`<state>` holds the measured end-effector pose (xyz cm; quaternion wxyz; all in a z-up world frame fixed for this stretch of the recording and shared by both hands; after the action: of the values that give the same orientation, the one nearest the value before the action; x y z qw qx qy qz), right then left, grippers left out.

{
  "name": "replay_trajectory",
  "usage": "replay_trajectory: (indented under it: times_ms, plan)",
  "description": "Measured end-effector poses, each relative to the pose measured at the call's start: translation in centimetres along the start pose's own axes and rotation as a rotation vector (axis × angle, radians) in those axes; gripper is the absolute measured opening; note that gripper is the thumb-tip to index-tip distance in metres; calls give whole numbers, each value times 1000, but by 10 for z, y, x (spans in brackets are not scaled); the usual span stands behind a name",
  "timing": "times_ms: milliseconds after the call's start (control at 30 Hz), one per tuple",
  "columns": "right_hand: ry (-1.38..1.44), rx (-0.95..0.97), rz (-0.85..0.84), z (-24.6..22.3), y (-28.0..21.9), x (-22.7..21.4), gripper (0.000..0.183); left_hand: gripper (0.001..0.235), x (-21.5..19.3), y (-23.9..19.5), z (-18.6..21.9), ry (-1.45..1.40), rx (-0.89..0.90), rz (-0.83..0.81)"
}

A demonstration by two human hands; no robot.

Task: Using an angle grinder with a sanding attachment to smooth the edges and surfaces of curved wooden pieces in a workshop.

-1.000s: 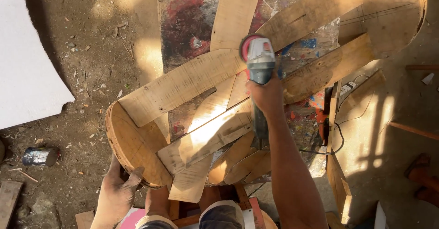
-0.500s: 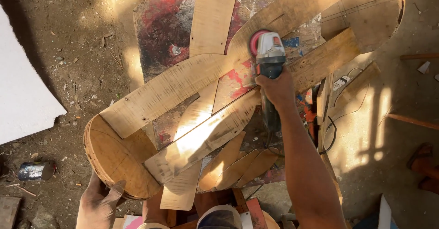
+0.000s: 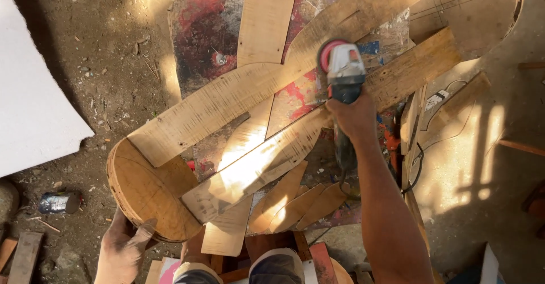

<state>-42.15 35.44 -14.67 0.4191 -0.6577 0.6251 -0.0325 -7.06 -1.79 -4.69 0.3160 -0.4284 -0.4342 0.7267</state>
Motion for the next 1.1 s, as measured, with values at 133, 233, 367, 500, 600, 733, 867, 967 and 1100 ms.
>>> replay_trajectory:
  times_ms: [133, 233, 367, 500, 600, 733, 867, 967, 1100]
  plan:
    - [75, -19, -24, 14, 22, -2, 73, 69, 0, -4, 4, 45, -14, 34]
    - [25, -60, -100, -3, -25, 33, 40, 71, -5, 8, -14, 10, 31, 9]
    - [-245, -44, -287, -1, -69, 93, 54, 69, -9, 19, -15, 89, 86, 7]
    - [-321, -70, -301, 15, -69, 101, 47, 63, -11, 19, -17, 99, 115, -12]
    - [-99, -31, -169, -8, -47, 62, 59, 70, -7, 11, -7, 62, 99, -46]
    - [-112, -53, -99, -11, -32, 60, 56, 67, -12, 18, -13, 97, 178, -56]
    - [-261, -70, -273, -26, -93, 126, 41, 65, -15, 21, -18, 131, 188, -63]
    - [-437, 27, -423, -13, -134, 182, 38, 63, -14, 31, -20, 135, 240, -81]
    - [-356, -114, -470, -26, -159, 228, 44, 69, -17, 30, -19, 137, 237, -78]
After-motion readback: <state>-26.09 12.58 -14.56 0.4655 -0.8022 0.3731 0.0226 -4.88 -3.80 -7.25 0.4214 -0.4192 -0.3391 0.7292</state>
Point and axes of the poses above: each hand's wrist, its own y-axis towards the middle knuckle, its own x-axis out of the palm, z = x × y, the point moved 10 cm from there along y, towards the middle knuckle, and after that the axes turned 12 degrees about y, right-handed, at the moved point
